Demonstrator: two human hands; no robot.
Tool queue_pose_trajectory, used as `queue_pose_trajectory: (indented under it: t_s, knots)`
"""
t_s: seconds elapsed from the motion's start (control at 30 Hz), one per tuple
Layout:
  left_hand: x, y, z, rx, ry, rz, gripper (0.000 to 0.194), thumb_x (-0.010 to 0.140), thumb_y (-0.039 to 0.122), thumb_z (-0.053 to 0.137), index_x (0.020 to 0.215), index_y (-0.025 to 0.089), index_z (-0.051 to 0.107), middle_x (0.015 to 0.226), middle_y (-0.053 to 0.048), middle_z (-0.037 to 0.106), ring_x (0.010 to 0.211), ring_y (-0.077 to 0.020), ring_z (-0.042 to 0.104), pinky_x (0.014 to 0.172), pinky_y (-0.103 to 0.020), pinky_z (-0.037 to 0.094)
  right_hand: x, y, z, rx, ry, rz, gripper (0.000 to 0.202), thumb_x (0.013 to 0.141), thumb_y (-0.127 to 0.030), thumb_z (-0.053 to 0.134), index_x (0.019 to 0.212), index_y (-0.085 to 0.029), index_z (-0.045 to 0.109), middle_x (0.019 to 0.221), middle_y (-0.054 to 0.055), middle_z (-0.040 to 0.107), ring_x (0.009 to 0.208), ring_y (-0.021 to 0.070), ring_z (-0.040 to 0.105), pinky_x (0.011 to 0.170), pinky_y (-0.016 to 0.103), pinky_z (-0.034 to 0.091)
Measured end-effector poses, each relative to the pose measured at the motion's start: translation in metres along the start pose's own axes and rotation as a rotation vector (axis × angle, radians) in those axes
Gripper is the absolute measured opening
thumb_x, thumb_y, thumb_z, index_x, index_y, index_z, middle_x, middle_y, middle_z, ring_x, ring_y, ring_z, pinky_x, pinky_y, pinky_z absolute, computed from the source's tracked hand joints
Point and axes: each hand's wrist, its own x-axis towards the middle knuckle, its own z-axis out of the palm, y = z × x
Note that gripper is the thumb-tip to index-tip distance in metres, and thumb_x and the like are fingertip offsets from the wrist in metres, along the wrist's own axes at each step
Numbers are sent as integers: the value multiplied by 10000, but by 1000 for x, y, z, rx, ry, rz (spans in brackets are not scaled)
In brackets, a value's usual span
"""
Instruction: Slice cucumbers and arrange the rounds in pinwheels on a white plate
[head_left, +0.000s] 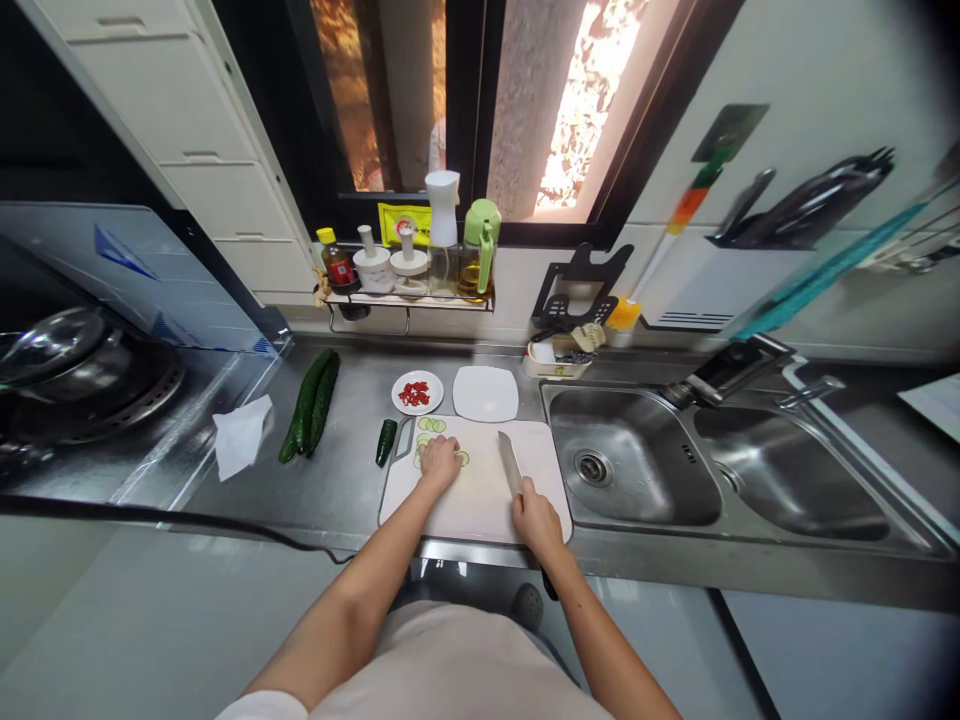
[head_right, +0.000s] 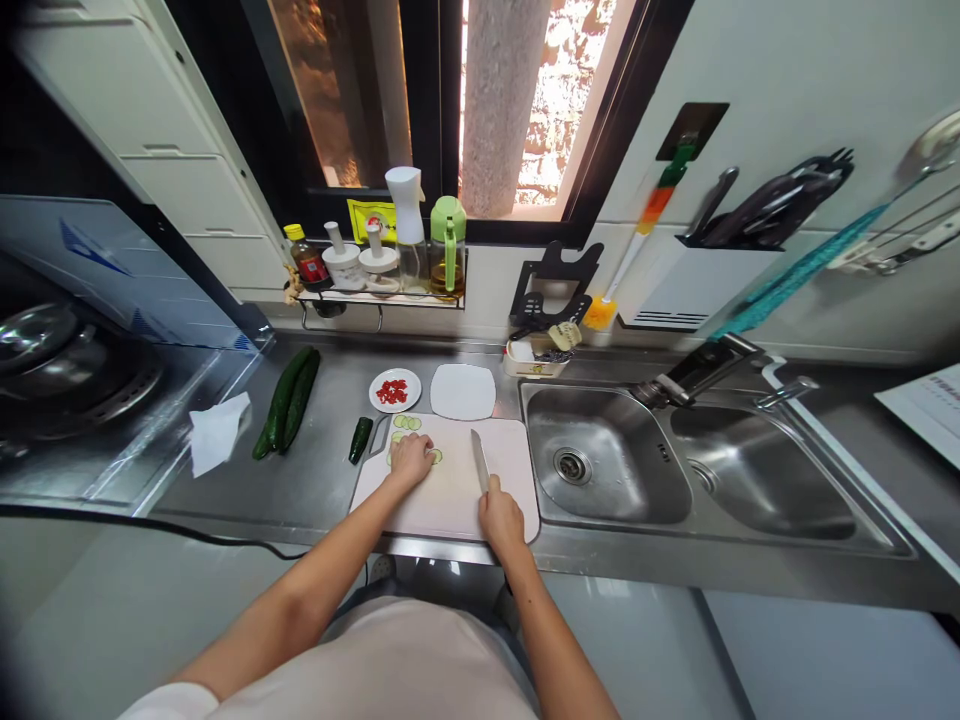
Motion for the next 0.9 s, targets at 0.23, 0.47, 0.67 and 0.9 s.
queue_pose_trajectory:
  t_s: [0.23,0.47,0.67,0.9]
  knots:
    - [0,5,-3,-61,1,-34,108,805,225,533,866,218,622,974,-59,648,983,-227,558,853,-355,333,2,-2,1,0,-10,-15,249,907,-208,332,1132,-166,432,863,97,656,801,189,620,621,259,300]
    - [-21,13,-5,-224,2,-9,83,809,293,581,839,226,620,879,-18,683,898,-187,594,863,-327,346,2,-2,0,-6,-10,-24,239,908,-205,328,1120,-163,429,867,106,659,796,192,622,623,262,302]
    - [-48,4,-6,-321,6,-2,113,793,335,616,818,225,629,887,-1,685,877,-163,599,820,-284,381,2,-3,-4,-3,-36,-19,242,904,-197,321,1126,-167,414,871,101,663,795,187,621,615,263,286]
    - [-54,-37,-8,-381,98,-150,189,765,424,636,796,238,643,797,23,677,821,-150,601,730,-250,386,1,-4,-4,-5,-38,-20,241,905,-198,313,1117,-164,422,859,100,657,796,186,614,611,261,284]
